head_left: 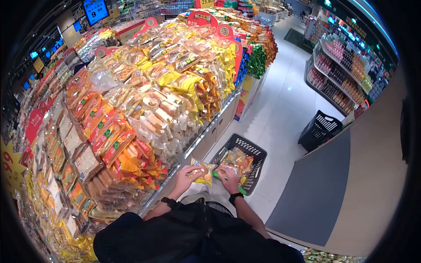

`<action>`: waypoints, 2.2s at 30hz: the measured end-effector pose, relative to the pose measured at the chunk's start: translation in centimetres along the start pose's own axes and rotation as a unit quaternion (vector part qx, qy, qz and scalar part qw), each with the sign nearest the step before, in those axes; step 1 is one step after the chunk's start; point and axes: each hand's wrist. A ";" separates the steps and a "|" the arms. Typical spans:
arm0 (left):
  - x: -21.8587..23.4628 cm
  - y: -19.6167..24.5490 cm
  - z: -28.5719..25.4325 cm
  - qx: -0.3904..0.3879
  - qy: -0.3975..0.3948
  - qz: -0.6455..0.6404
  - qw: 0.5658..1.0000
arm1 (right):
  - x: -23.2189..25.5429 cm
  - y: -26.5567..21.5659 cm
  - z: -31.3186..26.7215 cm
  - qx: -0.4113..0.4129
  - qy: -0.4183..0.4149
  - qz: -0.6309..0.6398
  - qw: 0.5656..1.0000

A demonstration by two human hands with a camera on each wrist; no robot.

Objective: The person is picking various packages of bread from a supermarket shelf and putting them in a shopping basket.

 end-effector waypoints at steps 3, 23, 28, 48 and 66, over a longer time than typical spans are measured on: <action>-1.9 0.8 4.3 -0.010 0.003 -0.023 1.000 | -0.7 -1.6 3.0 -0.170 -0.016 0.185 0.968; 6.3 15.6 29.1 -0.164 0.290 0.279 0.901 | -7.6 -11.6 46.6 0.074 -0.054 0.219 0.971; 4.8 15.9 28.4 -0.182 0.318 0.341 0.866 | -1.8 -8.5 40.2 0.022 0.020 0.254 0.967; 4.9 16.8 32.5 -0.286 0.245 0.404 0.833 | 4.7 8.7 5.0 -0.358 -0.345 0.125 0.859; -14.6 -9.2 9.6 -0.256 -0.378 0.156 0.876 | 1.2 6.1 1.6 -0.231 -0.352 -0.200 0.885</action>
Point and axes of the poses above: each hand's wrist, its own z-axis towards the middle knuckle, its own x-axis out of the back of the hand, y = z × x, and after that the axes turned 11 degrees about y, right-handed
